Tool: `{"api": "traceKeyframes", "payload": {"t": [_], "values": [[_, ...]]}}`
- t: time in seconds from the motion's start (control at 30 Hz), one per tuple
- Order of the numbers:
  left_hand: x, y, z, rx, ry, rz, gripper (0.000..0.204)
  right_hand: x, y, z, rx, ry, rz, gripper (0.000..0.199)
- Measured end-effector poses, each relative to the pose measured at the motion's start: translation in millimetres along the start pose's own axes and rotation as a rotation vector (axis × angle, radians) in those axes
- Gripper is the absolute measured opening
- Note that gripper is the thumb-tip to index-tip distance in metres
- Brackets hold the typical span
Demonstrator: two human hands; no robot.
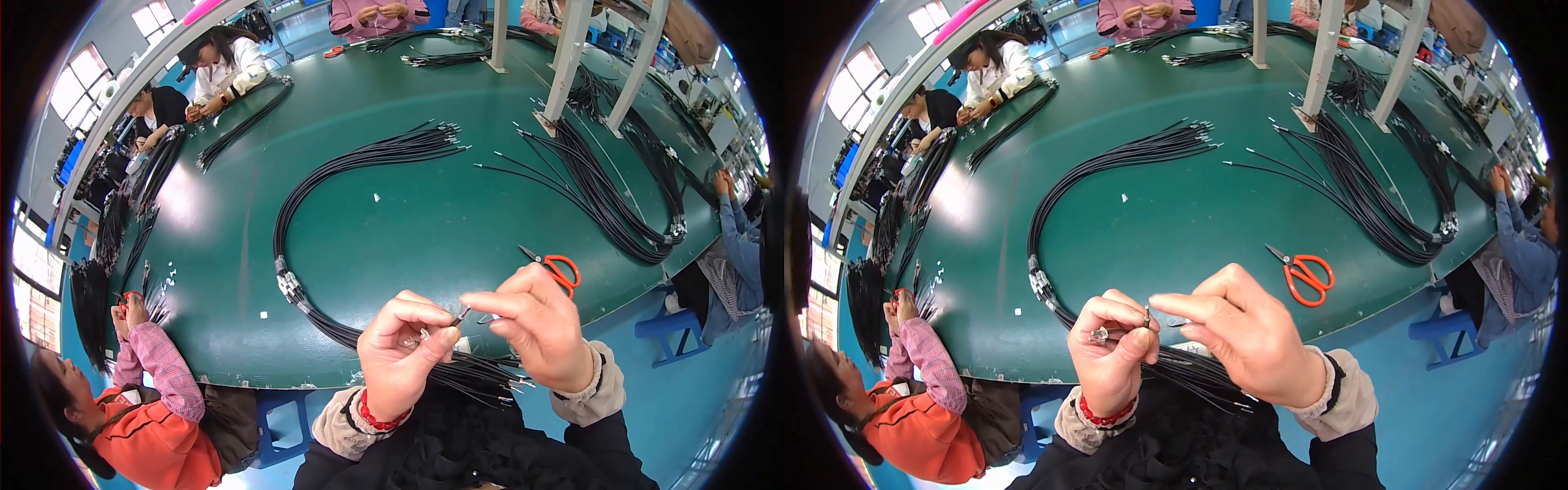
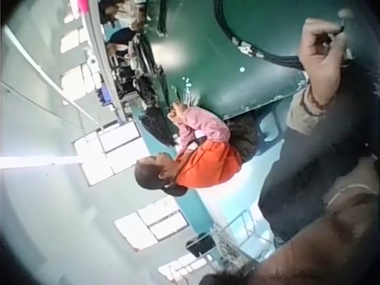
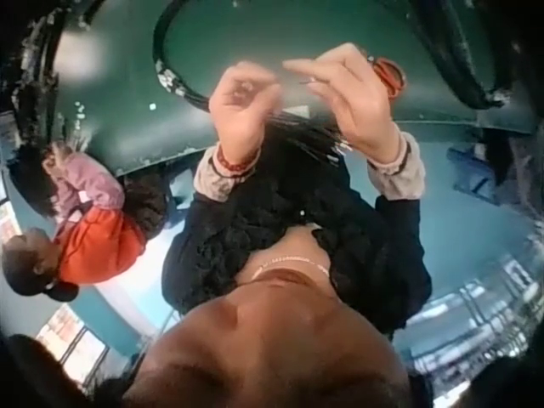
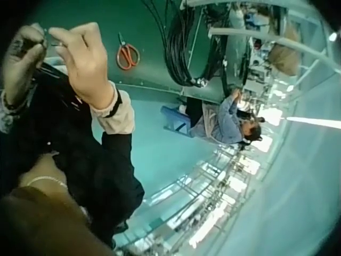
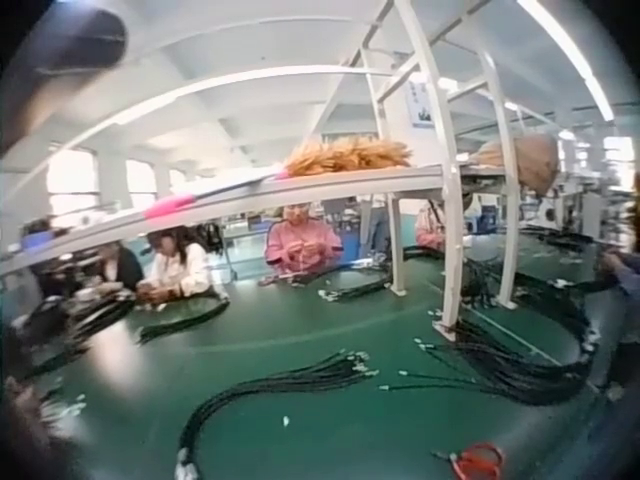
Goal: The person assembles wire harnesses by hand, wrapping a small white strip around the end of a black wire and fitting a metal terminal onto the tip. After completing a bundle, the person lifts the wires to show the camera and then lays them back down on the table.
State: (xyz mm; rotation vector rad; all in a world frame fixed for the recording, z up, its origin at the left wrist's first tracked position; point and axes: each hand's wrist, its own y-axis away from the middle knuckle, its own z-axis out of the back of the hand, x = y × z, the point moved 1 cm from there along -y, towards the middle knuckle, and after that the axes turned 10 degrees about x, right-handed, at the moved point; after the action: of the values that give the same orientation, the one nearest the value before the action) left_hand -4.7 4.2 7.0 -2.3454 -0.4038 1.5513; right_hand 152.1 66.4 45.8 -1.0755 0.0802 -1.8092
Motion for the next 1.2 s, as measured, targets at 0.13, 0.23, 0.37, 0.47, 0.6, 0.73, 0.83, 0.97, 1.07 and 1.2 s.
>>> {"api": "traceKeyframes", "payload": {"t": [0.13, 0.23, 0.37, 0.47, 0.6, 0.73, 0.83, 0.97, 1.07, 1.2], "values": [[-0.2, 0.2, 1.9, 0.000, -0.017, 0.000, 0.018, -4.1, -0.6, -1.3, -0.069, -0.033, 0.019, 0.026], [-1.8, -0.7, 1.7, -0.004, -0.020, 0.002, 0.019, -2.8, -2.6, -4.3, -0.097, -0.101, 0.009, 0.019], [-3.2, 0.0, 4.3, -0.010, -0.077, -0.010, 0.020, -1.4, -4.6, -8.1, -0.100, -0.292, -0.176, 0.018], [-2.7, 0.3, 7.3, 0.004, -0.110, -0.018, 0.020, -2.4, -6.5, -11.5, -0.066, -0.352, -0.189, 0.012], [-2.6, -1.1, 10.7, 0.007, -0.114, -0.026, 0.019, -5.5, -7.6, -16.7, -0.025, -0.423, -0.161, 0.008], [-3.7, -2.9, 9.3, -0.006, -0.134, -0.016, 0.018, -5.4, -10.3, -14.4, 0.106, -0.449, -0.115, 0.006], [-5.0, -2.2, 8.4, -0.016, -0.173, -0.013, 0.018, -5.3, -11.2, -17.1, 0.085, -0.512, -0.158, 0.006], [-2.9, -0.4, 6.7, -0.041, -0.283, -0.054, 0.019, -6.2, -10.2, -17.5, 0.063, -0.544, -0.189, 0.006], [-1.3, 0.6, 4.1, -0.059, -0.353, -0.087, 0.020, -7.3, -9.0, -17.8, 0.054, -0.545, -0.195, 0.007], [-0.6, 1.0, 0.1, -0.075, -0.429, -0.118, 0.021, -7.2, -6.7, -17.1, 0.037, -0.556, -0.200, 0.007]]}}
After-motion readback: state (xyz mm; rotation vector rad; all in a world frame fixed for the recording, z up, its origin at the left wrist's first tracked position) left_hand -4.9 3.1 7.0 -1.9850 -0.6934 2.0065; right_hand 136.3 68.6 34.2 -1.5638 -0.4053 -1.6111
